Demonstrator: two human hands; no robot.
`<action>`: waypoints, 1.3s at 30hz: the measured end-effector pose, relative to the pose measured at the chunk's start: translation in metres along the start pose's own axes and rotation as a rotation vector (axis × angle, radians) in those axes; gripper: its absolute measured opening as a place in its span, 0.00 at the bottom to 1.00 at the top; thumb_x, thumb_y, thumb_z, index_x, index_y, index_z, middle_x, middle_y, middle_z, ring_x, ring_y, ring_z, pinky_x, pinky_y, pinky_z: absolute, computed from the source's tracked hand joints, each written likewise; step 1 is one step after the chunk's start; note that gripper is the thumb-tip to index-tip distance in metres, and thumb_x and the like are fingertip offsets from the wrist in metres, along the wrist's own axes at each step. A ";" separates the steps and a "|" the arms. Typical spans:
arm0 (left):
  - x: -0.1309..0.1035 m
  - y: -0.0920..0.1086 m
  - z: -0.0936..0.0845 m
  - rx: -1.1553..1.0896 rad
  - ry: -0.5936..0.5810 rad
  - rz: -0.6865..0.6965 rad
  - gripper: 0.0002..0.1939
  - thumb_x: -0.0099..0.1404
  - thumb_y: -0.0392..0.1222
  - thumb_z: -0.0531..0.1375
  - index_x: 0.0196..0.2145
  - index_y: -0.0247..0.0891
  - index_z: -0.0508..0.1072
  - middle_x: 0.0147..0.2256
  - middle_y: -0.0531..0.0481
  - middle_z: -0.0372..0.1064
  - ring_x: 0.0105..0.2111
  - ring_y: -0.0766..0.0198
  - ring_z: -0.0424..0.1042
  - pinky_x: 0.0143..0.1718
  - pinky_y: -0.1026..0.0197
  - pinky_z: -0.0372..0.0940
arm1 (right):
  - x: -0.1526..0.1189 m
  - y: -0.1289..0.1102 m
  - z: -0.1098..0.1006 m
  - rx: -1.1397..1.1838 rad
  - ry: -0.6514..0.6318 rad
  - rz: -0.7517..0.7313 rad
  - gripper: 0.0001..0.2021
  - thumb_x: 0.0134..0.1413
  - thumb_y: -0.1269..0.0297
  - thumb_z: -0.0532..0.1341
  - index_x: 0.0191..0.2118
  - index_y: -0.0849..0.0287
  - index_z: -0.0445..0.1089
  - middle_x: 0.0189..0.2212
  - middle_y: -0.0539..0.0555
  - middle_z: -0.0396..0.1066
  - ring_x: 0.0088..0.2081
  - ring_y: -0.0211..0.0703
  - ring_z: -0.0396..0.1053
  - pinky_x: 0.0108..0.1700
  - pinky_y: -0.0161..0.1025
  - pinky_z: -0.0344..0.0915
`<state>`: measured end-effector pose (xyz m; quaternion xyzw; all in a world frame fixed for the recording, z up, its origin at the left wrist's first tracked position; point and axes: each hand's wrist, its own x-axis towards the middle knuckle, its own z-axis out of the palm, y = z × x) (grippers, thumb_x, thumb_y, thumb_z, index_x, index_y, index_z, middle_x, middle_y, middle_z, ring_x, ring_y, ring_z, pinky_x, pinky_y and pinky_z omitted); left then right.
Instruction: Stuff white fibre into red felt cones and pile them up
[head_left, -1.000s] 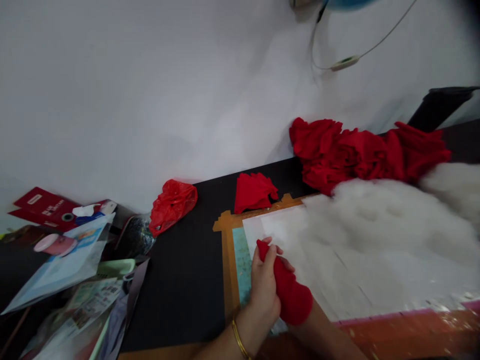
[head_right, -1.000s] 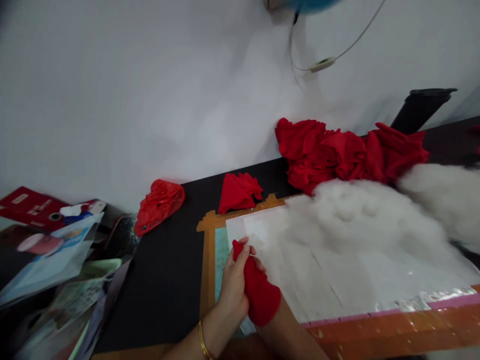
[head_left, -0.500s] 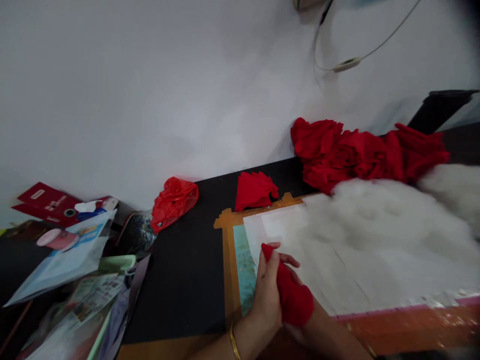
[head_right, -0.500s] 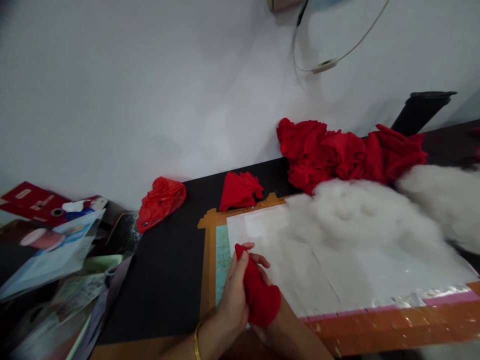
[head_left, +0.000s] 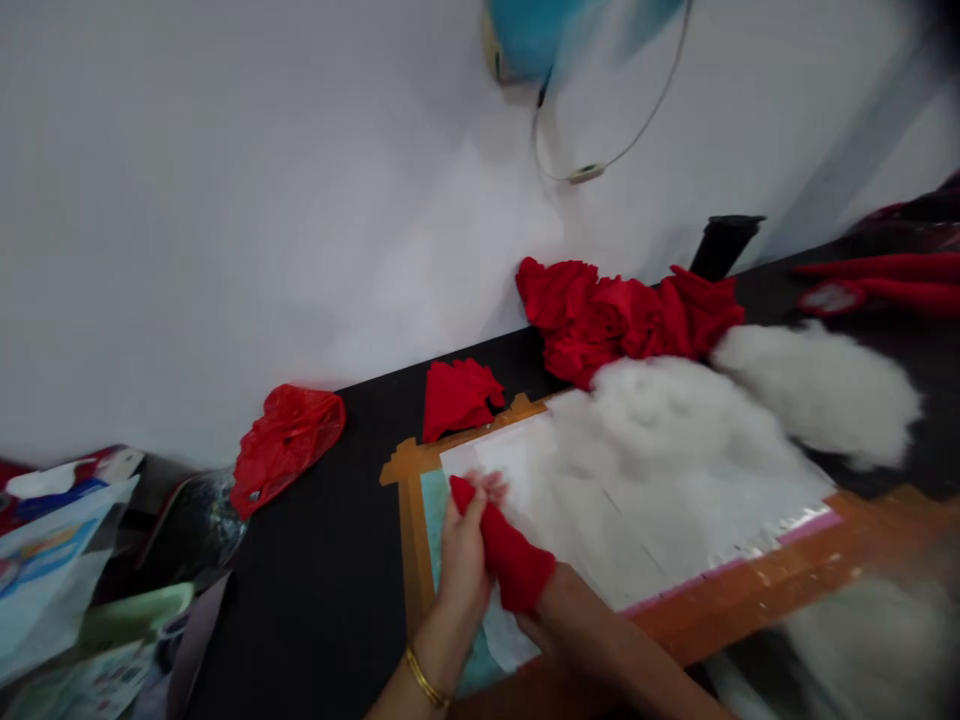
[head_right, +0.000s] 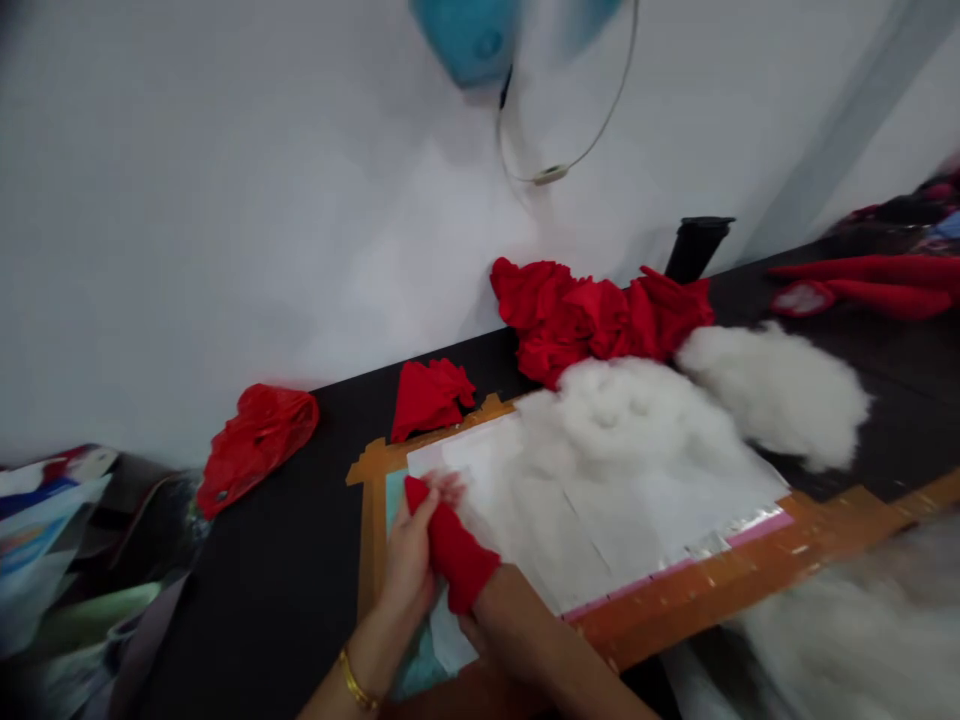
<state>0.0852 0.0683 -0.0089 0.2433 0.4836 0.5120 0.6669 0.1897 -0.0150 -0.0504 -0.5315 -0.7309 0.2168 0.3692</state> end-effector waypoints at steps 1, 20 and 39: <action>0.010 0.006 -0.004 0.048 0.036 0.082 0.26 0.56 0.43 0.67 0.51 0.41 0.66 0.51 0.41 0.71 0.47 0.56 0.73 0.43 0.59 0.69 | -0.002 0.001 -0.012 -0.011 -0.038 -0.021 0.22 0.48 0.74 0.57 0.50 0.53 0.69 0.46 0.53 0.76 0.44 0.46 0.75 0.45 0.38 0.74; 0.068 -0.048 0.106 1.262 -1.036 0.641 0.28 0.55 0.26 0.55 0.54 0.39 0.66 0.50 0.43 0.65 0.51 0.56 0.66 0.55 0.55 0.61 | 0.018 0.094 -0.112 -0.261 0.134 0.128 0.14 0.55 0.78 0.50 0.40 0.58 0.69 0.39 0.57 0.73 0.42 0.44 0.72 0.44 0.39 0.70; 0.078 0.034 0.041 1.153 -0.580 0.807 0.15 0.53 0.24 0.52 0.36 0.37 0.71 0.38 0.47 0.68 0.40 0.60 0.69 0.44 0.57 0.63 | 0.052 0.112 -0.135 -0.186 0.204 0.066 0.25 0.58 0.67 0.55 0.61 0.52 0.61 0.64 0.60 0.57 0.48 0.51 0.72 0.43 0.47 0.74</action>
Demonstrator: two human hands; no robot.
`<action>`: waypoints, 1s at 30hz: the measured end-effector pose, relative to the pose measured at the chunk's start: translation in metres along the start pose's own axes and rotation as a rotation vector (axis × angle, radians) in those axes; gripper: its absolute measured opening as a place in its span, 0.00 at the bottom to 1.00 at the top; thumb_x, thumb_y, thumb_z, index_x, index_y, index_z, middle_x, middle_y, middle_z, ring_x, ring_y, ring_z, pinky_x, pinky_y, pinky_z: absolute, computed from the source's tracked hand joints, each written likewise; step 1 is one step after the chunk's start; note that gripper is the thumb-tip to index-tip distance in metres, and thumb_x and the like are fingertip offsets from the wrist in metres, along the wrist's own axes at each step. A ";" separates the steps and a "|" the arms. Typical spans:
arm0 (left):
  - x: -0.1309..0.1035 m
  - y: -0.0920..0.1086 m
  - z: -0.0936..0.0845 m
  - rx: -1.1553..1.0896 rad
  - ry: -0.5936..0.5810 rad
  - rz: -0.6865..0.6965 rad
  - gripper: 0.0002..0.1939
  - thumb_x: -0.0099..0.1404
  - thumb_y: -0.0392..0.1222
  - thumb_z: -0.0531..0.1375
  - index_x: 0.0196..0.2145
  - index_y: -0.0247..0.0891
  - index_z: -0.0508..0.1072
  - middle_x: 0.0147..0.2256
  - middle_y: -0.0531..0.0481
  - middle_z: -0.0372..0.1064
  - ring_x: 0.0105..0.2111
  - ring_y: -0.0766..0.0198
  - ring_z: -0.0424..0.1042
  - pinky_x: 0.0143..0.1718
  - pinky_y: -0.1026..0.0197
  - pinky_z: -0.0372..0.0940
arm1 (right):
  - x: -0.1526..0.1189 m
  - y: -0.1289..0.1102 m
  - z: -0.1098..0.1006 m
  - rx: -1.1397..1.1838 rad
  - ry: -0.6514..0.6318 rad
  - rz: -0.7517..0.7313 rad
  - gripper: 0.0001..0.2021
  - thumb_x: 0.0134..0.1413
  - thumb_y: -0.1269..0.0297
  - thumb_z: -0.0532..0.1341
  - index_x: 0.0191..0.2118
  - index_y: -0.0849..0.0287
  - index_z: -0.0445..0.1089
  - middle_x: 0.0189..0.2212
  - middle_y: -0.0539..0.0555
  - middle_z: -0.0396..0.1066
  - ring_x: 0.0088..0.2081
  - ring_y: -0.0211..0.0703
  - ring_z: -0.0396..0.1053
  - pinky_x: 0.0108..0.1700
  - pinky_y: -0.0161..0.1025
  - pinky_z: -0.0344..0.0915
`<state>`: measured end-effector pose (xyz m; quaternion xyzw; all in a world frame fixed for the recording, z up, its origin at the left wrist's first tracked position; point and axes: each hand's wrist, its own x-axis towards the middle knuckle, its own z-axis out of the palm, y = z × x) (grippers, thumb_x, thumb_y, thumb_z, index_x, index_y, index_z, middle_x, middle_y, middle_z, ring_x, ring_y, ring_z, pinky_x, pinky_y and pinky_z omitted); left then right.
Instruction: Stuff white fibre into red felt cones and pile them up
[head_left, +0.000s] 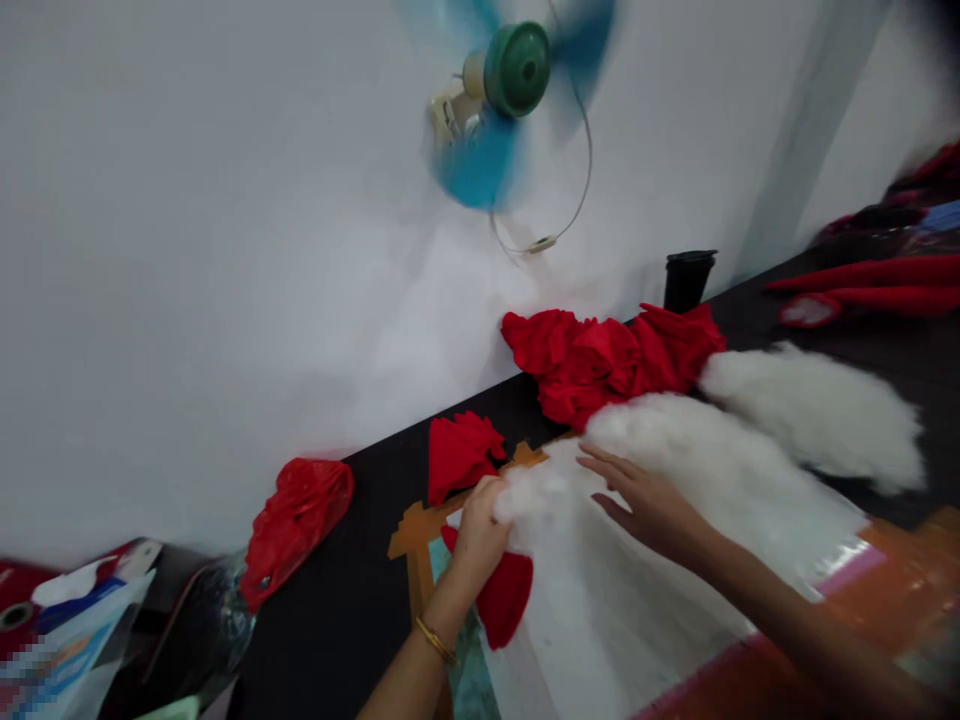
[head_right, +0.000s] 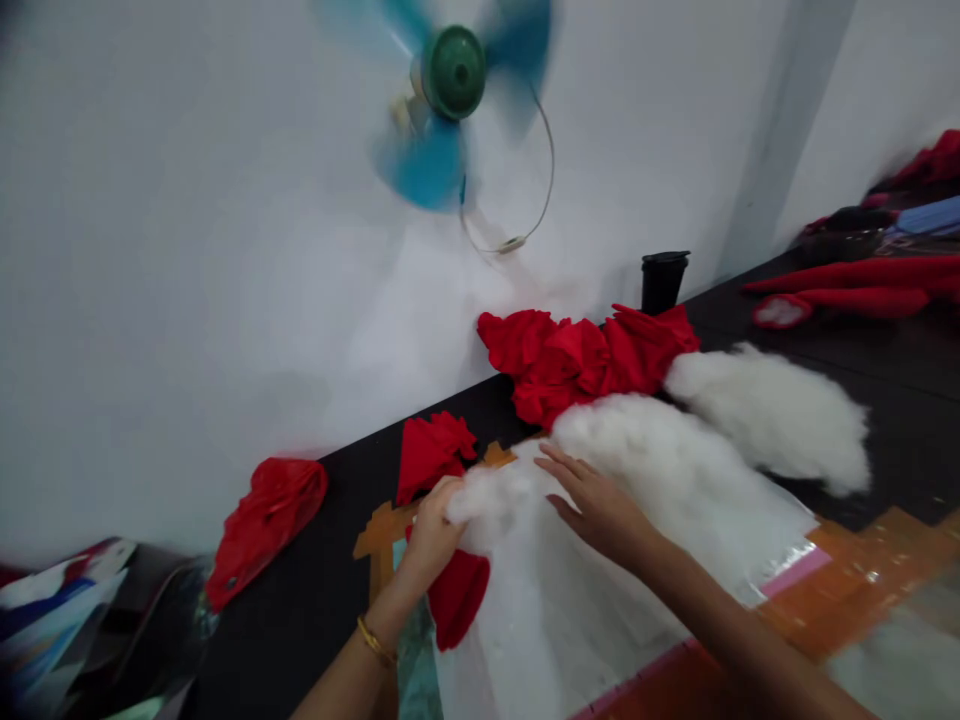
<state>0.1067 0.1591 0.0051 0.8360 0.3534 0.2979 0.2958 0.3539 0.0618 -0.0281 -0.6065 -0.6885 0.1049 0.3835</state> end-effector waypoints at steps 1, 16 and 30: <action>-0.004 0.004 0.006 -0.082 0.001 0.007 0.19 0.52 0.24 0.53 0.40 0.38 0.70 0.42 0.46 0.69 0.44 0.59 0.68 0.48 0.56 0.63 | 0.000 -0.015 0.005 0.134 -0.001 0.010 0.27 0.58 0.64 0.56 0.64 0.52 0.56 0.65 0.61 0.55 0.45 0.48 0.73 0.37 0.42 0.74; -0.027 0.024 0.031 -0.040 -0.222 -0.136 0.12 0.57 0.31 0.59 0.39 0.38 0.74 0.35 0.50 0.68 0.33 0.63 0.66 0.36 0.61 0.62 | -0.025 -0.040 0.032 0.262 0.068 0.226 0.09 0.53 0.65 0.56 0.34 0.57 0.72 0.29 0.52 0.74 0.29 0.43 0.69 0.33 0.37 0.64; -0.038 0.006 0.020 0.186 -0.227 -0.122 0.19 0.56 0.35 0.62 0.47 0.37 0.72 0.43 0.44 0.71 0.44 0.55 0.66 0.48 0.55 0.60 | -0.052 -0.010 0.016 0.223 -0.053 0.243 0.23 0.55 0.62 0.58 0.57 0.55 0.64 0.57 0.61 0.64 0.33 0.40 0.69 0.31 0.39 0.70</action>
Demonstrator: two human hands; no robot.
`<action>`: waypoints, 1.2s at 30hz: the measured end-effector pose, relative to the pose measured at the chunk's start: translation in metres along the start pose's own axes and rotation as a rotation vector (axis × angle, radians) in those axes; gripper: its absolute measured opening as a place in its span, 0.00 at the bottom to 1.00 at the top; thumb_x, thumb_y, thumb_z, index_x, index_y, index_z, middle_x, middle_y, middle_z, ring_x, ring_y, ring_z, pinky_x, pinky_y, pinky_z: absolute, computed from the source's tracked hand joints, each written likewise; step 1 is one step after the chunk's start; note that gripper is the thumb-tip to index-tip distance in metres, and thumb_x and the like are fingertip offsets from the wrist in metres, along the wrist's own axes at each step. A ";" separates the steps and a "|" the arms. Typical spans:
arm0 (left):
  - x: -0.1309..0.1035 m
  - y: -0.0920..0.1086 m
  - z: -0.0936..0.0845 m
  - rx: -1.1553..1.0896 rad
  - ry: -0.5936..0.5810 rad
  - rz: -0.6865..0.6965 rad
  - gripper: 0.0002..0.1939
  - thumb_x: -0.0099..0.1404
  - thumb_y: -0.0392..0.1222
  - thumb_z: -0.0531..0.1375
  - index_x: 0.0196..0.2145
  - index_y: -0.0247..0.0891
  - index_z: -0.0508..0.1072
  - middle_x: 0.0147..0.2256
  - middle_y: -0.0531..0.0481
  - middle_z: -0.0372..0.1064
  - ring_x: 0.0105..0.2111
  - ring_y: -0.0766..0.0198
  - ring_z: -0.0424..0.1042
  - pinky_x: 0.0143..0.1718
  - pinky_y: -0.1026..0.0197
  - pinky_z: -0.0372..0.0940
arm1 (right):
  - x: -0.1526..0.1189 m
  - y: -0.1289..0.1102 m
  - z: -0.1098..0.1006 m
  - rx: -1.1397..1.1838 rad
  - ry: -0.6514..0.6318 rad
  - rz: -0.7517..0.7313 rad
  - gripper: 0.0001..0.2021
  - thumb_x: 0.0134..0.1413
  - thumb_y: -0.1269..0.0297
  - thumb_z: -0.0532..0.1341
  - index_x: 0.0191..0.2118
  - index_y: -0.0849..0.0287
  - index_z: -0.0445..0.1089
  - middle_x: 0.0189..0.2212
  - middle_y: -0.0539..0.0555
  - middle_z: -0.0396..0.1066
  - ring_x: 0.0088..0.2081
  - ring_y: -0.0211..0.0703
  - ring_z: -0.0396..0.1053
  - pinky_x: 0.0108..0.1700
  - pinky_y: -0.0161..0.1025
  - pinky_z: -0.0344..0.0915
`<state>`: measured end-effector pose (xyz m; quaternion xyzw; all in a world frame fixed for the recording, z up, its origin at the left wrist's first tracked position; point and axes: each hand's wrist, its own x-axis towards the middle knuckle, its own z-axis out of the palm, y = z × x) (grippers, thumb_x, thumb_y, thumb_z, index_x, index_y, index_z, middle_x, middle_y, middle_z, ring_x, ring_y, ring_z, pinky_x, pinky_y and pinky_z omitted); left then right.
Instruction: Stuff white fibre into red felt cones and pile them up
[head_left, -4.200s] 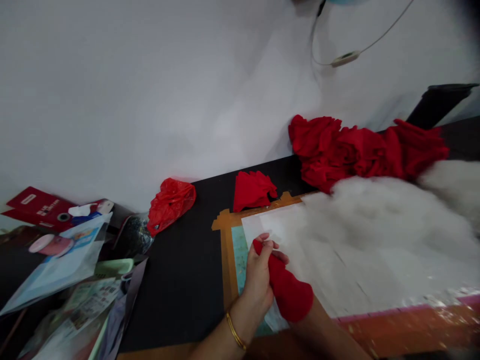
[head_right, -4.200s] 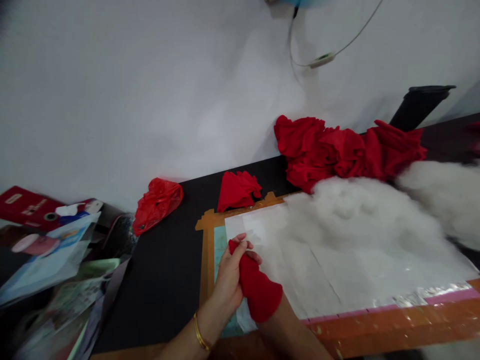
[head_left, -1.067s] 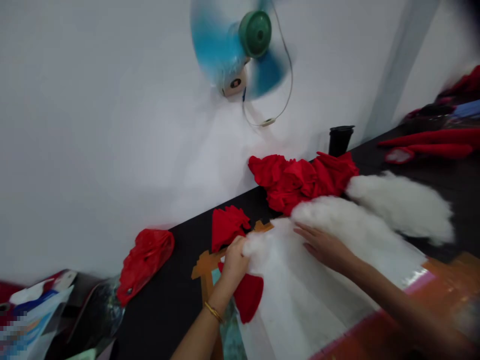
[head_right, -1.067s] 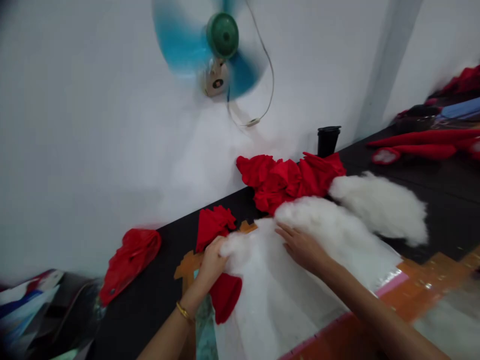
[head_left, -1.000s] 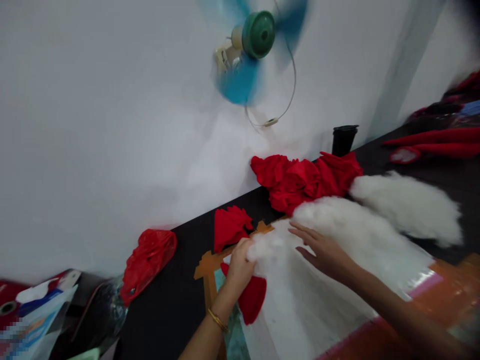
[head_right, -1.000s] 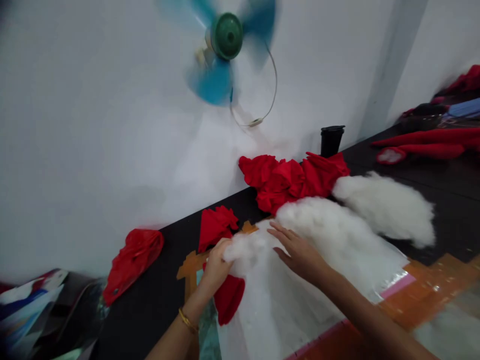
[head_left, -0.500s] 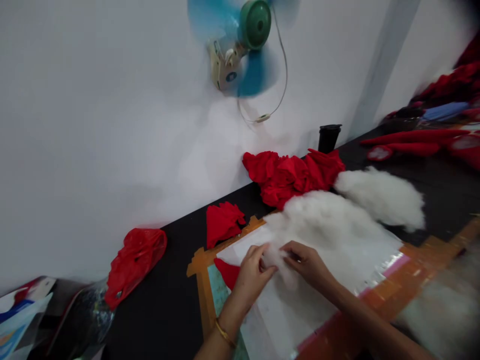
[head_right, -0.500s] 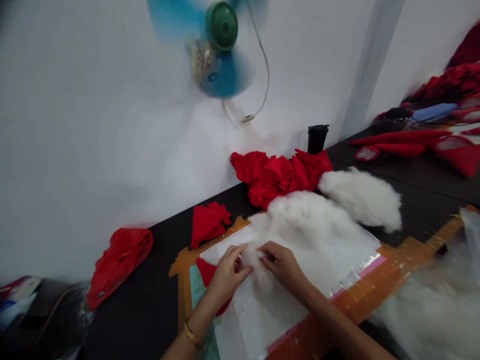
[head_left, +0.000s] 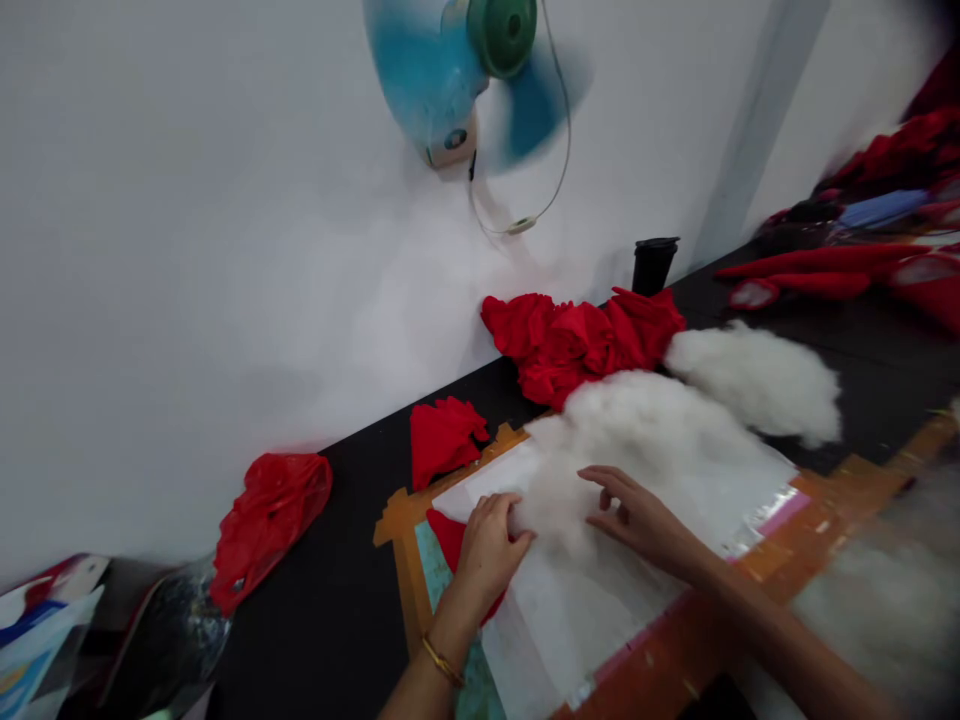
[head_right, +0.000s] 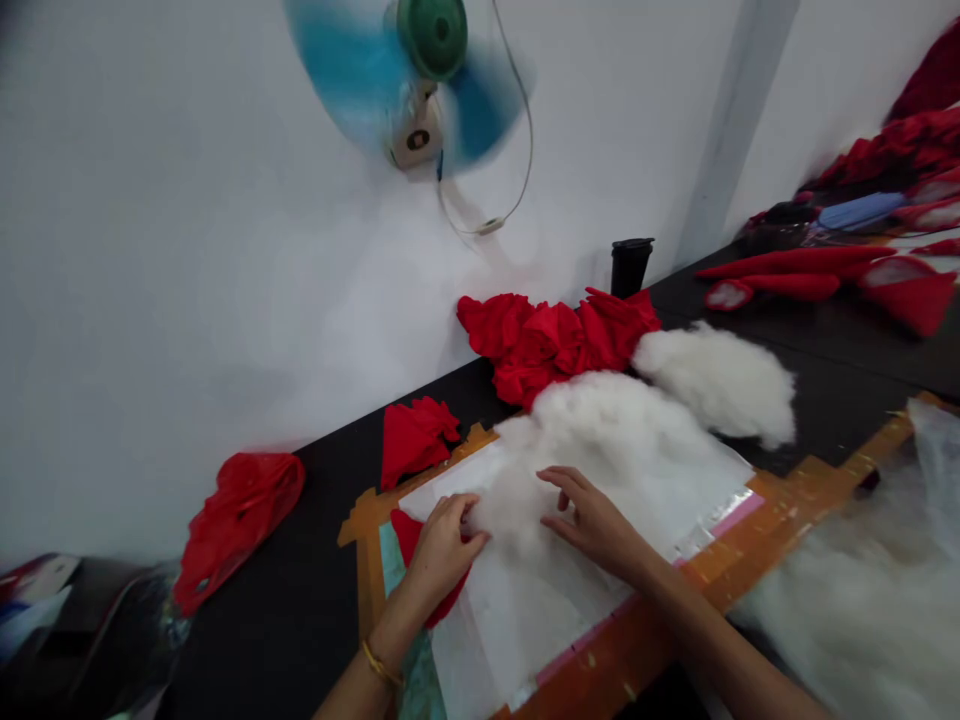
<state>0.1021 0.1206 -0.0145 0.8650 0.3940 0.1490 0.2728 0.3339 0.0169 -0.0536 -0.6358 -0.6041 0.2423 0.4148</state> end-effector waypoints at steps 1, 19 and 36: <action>0.003 0.002 0.001 -0.034 -0.014 -0.008 0.28 0.55 0.35 0.62 0.55 0.37 0.67 0.45 0.44 0.70 0.44 0.55 0.67 0.48 0.56 0.61 | 0.000 -0.003 0.002 0.010 -0.021 -0.003 0.27 0.54 0.62 0.60 0.60 0.54 0.59 0.61 0.62 0.59 0.35 0.40 0.70 0.33 0.40 0.71; 0.015 -0.010 0.000 -0.202 0.024 0.056 0.20 0.53 0.26 0.52 0.38 0.39 0.77 0.37 0.50 0.73 0.38 0.61 0.71 0.42 0.61 0.64 | 0.008 0.009 0.010 -0.132 -0.043 0.081 0.18 0.47 0.69 0.58 0.46 0.58 0.68 0.41 0.57 0.73 0.39 0.49 0.72 0.42 0.43 0.67; 0.013 -0.014 -0.008 -0.127 0.140 -0.065 0.10 0.55 0.29 0.54 0.31 0.39 0.72 0.33 0.50 0.72 0.37 0.61 0.70 0.41 0.61 0.62 | 0.015 0.006 -0.003 -0.089 -0.014 0.074 0.06 0.47 0.69 0.56 0.30 0.57 0.70 0.31 0.55 0.76 0.34 0.49 0.73 0.38 0.42 0.66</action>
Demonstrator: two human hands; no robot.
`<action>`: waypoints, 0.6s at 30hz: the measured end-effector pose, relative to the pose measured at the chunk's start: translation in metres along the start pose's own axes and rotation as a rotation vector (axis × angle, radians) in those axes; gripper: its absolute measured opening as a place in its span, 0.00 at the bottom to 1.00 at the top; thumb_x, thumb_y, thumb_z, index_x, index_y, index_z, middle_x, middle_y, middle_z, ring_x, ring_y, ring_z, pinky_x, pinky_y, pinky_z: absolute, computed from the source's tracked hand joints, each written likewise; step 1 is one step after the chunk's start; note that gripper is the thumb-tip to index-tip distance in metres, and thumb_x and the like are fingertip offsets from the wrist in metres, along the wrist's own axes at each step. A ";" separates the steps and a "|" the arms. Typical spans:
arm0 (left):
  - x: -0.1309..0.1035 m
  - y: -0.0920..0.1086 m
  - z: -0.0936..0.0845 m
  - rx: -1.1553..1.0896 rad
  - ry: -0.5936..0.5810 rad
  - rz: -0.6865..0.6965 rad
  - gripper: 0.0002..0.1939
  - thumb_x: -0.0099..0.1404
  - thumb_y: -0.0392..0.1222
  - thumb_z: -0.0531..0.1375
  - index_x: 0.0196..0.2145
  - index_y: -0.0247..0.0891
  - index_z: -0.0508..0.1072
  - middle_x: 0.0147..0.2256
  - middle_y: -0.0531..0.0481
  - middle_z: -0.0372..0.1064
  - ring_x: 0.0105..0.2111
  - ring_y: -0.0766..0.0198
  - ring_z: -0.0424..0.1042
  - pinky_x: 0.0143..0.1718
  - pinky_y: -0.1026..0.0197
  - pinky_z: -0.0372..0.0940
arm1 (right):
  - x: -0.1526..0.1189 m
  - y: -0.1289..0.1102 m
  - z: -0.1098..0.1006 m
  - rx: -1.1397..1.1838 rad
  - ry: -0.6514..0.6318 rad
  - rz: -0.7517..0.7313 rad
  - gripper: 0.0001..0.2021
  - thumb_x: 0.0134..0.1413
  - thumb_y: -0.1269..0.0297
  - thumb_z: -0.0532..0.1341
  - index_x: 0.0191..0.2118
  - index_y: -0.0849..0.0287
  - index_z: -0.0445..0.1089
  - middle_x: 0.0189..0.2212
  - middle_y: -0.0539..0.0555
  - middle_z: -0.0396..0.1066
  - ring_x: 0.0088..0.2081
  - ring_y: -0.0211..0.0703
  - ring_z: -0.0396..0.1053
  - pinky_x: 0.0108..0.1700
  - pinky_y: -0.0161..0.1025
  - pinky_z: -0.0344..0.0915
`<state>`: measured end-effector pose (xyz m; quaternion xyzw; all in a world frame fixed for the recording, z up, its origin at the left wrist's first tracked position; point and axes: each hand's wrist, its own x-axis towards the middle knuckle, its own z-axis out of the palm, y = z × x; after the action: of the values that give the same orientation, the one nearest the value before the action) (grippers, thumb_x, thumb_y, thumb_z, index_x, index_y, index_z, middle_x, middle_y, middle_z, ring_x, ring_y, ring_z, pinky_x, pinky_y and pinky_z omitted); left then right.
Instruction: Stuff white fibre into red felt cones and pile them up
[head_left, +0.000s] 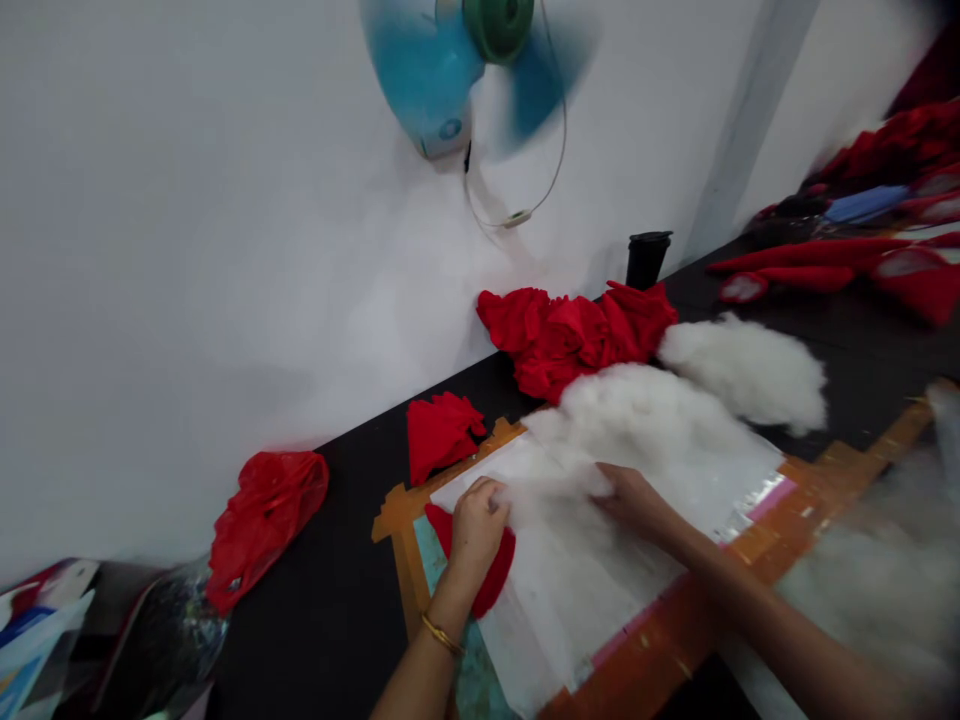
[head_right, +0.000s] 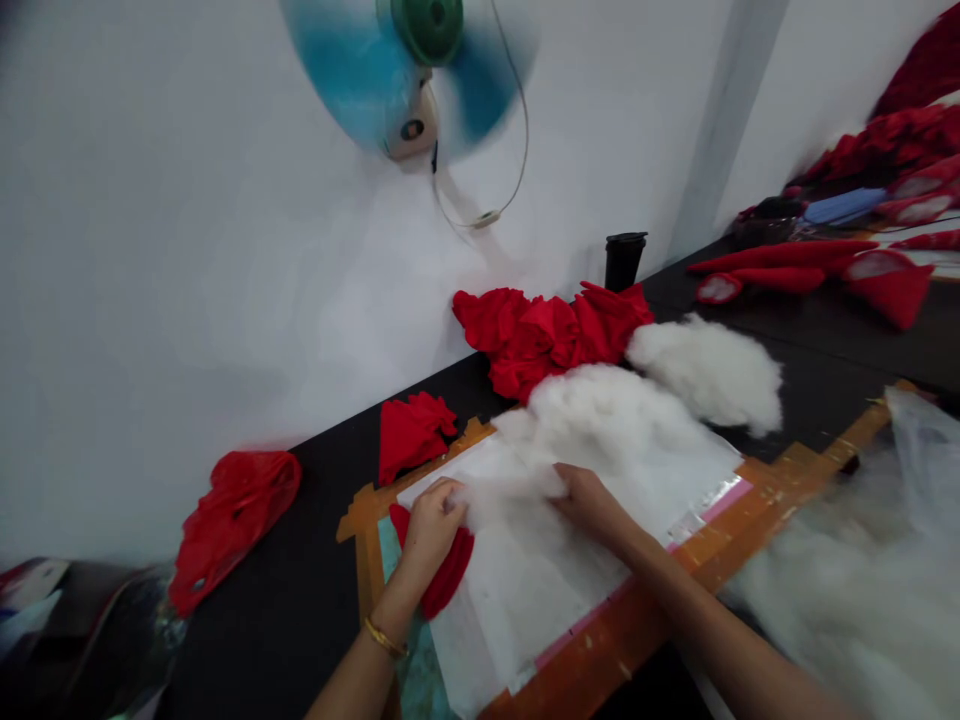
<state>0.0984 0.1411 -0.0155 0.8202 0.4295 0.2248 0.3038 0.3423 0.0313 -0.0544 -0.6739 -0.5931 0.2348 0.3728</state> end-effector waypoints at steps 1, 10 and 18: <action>0.001 0.000 0.001 0.012 0.018 -0.031 0.08 0.56 0.30 0.55 0.31 0.38 0.72 0.32 0.50 0.71 0.35 0.61 0.70 0.40 0.60 0.62 | 0.000 0.000 -0.001 0.006 0.011 0.014 0.06 0.47 0.69 0.56 0.30 0.56 0.70 0.31 0.55 0.76 0.34 0.50 0.73 0.39 0.42 0.67; -0.010 0.030 0.042 -0.198 -0.129 0.032 0.23 0.53 0.39 0.65 0.48 0.36 0.70 0.44 0.47 0.71 0.41 0.60 0.69 0.41 0.61 0.64 | 0.004 -0.030 0.023 0.155 0.050 0.145 0.12 0.46 0.69 0.53 0.36 0.58 0.71 0.31 0.53 0.78 0.33 0.48 0.74 0.36 0.37 0.69; 0.001 0.020 0.018 -0.099 -0.026 -0.089 0.06 0.58 0.35 0.56 0.29 0.36 0.73 0.27 0.53 0.68 0.30 0.62 0.66 0.34 0.61 0.61 | -0.002 -0.017 0.013 0.087 0.044 0.244 0.07 0.45 0.70 0.53 0.29 0.58 0.69 0.15 0.47 0.67 0.20 0.43 0.67 0.25 0.35 0.63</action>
<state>0.1216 0.1276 -0.0145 0.7872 0.4498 0.2213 0.3592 0.3218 0.0328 -0.0493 -0.7291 -0.4878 0.2892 0.3833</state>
